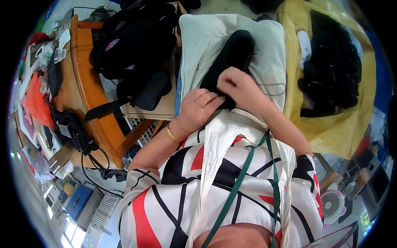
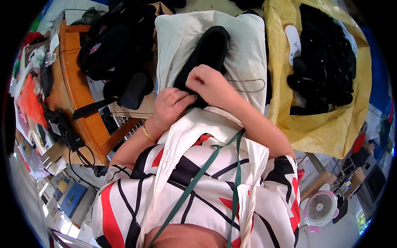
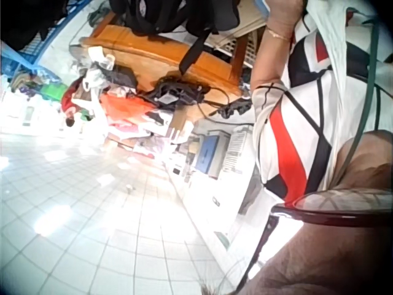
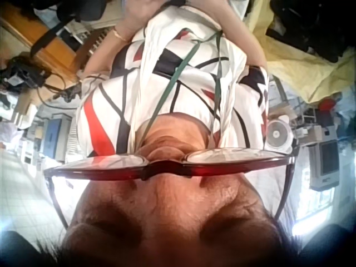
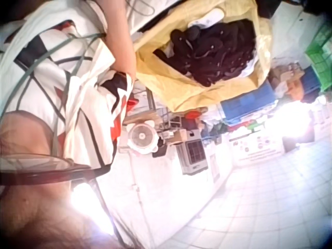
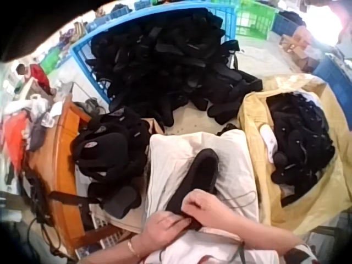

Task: The person sits on the floor and uses a needle and thread to sew a small white tag onto the heel of a black shoe insole. They handle multiple insoles, picking them up from a pile and placing them back down after sewing.

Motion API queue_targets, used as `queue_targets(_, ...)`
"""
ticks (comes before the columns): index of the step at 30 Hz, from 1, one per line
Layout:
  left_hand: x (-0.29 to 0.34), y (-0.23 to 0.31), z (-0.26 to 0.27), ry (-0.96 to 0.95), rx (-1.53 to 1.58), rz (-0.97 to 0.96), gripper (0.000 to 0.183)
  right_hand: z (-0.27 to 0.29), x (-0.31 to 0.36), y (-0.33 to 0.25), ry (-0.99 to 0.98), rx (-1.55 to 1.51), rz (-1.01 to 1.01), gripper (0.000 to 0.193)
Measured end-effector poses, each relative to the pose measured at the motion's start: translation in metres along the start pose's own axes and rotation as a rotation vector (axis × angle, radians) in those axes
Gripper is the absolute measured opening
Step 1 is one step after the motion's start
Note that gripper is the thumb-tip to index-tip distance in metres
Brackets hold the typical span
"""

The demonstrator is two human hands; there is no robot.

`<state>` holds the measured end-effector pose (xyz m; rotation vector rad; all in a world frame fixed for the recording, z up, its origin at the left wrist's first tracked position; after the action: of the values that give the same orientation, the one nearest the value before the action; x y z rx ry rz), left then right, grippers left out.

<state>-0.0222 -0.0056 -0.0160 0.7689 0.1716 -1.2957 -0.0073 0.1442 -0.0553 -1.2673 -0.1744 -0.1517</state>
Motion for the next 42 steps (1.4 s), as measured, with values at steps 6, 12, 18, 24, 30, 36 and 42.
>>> queue_targets(6,-0.006,-0.018,-0.007,-0.109,0.188,0.203,0.022,0.082,0.013,0.003,0.139,-0.844,-0.407,0.023)
queue_targets(12,-0.011,-0.018,-0.009,-0.145,0.229,0.240,0.017,0.309,0.103,-0.017,1.001,-0.914,0.361,0.015)
queue_targets(18,-0.013,-0.018,-0.010,-0.180,0.230,0.246,0.019,0.216,0.086,-0.031,1.128,-0.537,0.288,0.012)
queue_targets(24,-0.013,-0.017,-0.007,-0.096,0.187,0.273,0.020,0.040,0.051,-0.006,0.116,-0.224,-0.369,0.012)
queue_targets(30,-0.003,-0.014,-0.007,-0.036,0.181,0.294,0.021,0.007,0.060,-0.008,0.054,0.119,-0.181,0.015)
queue_targets(36,0.004,-0.015,-0.010,0.018,0.185,0.299,0.025,0.007,0.058,-0.005,0.044,0.054,-0.231,0.016)
queue_targets(42,0.003,-0.016,-0.010,0.037,0.168,0.248,0.027,0.007,0.055,-0.005,0.023,0.029,-0.251,0.017)
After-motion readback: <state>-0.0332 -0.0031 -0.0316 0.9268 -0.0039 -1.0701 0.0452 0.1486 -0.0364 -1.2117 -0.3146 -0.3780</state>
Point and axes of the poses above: each hand's wrist, its own x-axis away from the middle knuckle, its own z-axis out of the back of the hand, y = z × x, the point moved 6 cm from there along -x, towards the middle knuckle, and after that the axes turned 9 degrees about -z, right-handed, at the moved point
